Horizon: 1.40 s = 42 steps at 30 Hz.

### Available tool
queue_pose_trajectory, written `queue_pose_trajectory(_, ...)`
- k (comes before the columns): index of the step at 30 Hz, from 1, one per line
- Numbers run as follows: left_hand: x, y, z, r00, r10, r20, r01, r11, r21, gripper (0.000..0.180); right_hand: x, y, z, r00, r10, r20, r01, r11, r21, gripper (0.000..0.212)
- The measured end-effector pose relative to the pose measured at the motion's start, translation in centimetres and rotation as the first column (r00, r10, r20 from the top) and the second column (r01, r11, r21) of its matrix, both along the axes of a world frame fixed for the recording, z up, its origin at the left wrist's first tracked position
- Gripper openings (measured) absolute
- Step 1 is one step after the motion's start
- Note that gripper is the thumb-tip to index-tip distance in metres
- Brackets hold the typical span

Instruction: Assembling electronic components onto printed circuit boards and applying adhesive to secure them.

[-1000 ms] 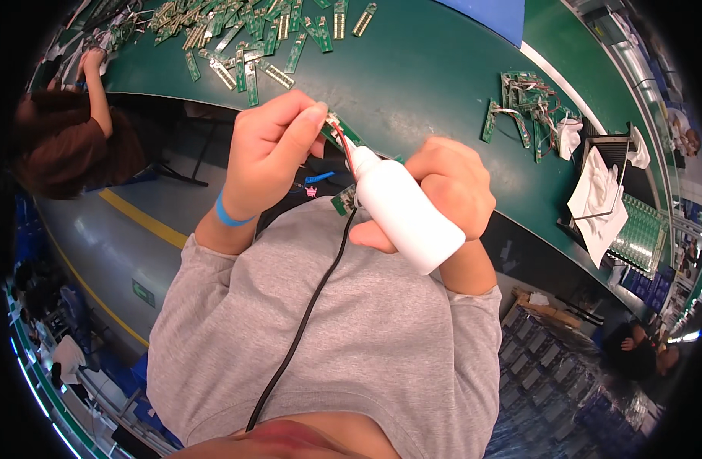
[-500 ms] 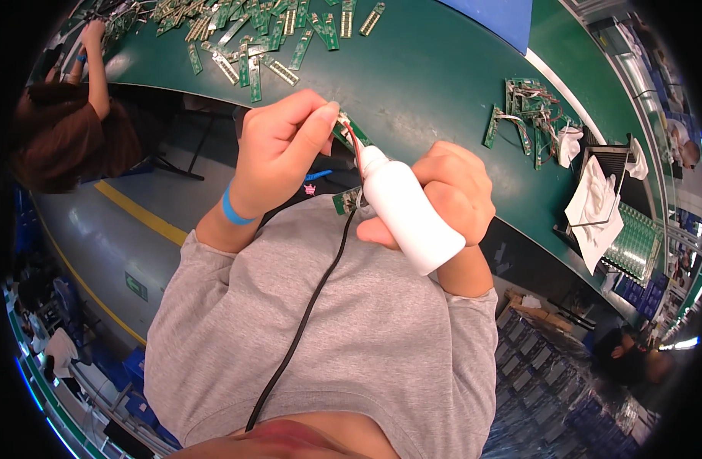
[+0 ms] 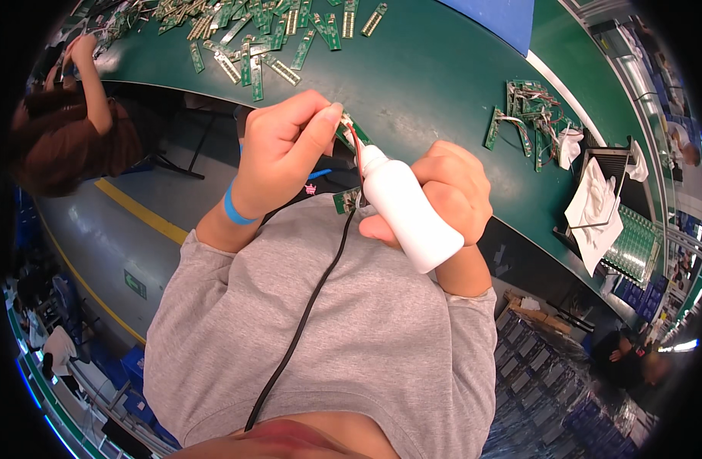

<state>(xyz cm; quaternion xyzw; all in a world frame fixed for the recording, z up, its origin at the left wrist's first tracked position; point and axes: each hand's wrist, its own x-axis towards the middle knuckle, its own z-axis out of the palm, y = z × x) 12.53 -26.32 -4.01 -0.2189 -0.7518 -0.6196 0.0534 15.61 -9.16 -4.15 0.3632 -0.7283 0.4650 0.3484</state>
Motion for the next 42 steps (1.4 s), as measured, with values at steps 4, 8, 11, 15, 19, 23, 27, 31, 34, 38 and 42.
queue_pose_trajectory(4,-0.01,0.15,-0.13,1.000,0.009,-0.007,-0.009,1.000,0.010,0.018,-0.08,-0.06,-0.22,1.000,-0.003,-0.018,0.002,1.000,-0.029,0.046)
queue_pose_trajectory(8,0.00,0.17,-0.21,1.000,0.013,-0.010,-0.013,1.000,0.007,0.018,-0.13,0.09,-0.30,1.000,-0.001,-0.007,0.000,1.000,-0.016,0.046)
queue_pose_trajectory(11,-0.07,0.15,-0.25,1.000,0.006,-0.011,-0.006,1.000,0.011,0.018,-0.12,0.08,-0.33,1.000,-0.010,0.001,0.010,1.000,-0.020,0.046)
queue_pose_trajectory(15,0.04,0.06,-0.23,1.000,0.017,-0.010,-0.017,1.000,-0.012,0.019,-0.09,0.08,-0.46,1.000,-0.024,0.000,0.024,0.999,-0.029,0.046)
queue_pose_trajectory(19,-0.04,0.12,-0.39,1.000,0.004,0.004,-0.005,1.000,0.017,0.019,0.11,-0.01,-0.40,0.999,-0.017,0.036,0.018,0.999,-0.042,0.046)
queue_pose_trajectory(23,0.00,0.11,-0.41,1.000,0.003,0.012,-0.004,1.000,0.013,0.019,0.27,-0.13,-0.49,0.997,-0.020,0.070,0.024,0.998,-0.065,0.046)
queue_pose_trajectory(27,0.01,0.14,-0.39,1.000,0.002,0.023,-0.002,1.000,0.023,0.019,0.33,-0.15,-0.26,0.997,-0.026,0.078,0.030,0.999,-0.045,0.046)
queue_pose_trajectory(31,-0.04,0.10,-0.42,1.000,0.002,0.014,-0.003,1.000,0.020,0.019,0.26,-0.27,-0.33,0.997,-0.024,0.075,0.028,0.998,-0.058,0.046)
queue_pose_trajectory(34,-0.03,0.14,-0.54,1.000,0.004,0.006,-0.004,1.000,0.021,0.019,0.24,-0.38,-0.38,0.997,-0.016,0.071,0.021,0.997,-0.079,0.046)
queue_pose_trajectory(38,0.05,0.04,-0.43,1.000,0.003,0.016,-0.003,1.000,0.019,0.019,0.26,-0.34,-0.51,0.997,-0.026,0.077,0.032,0.997,-0.076,0.047)
queue_pose_trajectory(42,0.03,-0.05,-0.50,1.000,0.000,0.012,0.000,1.000,0.021,0.019,0.43,0.00,-0.47,0.994,-0.050,0.093,0.057,0.996,-0.065,0.046)
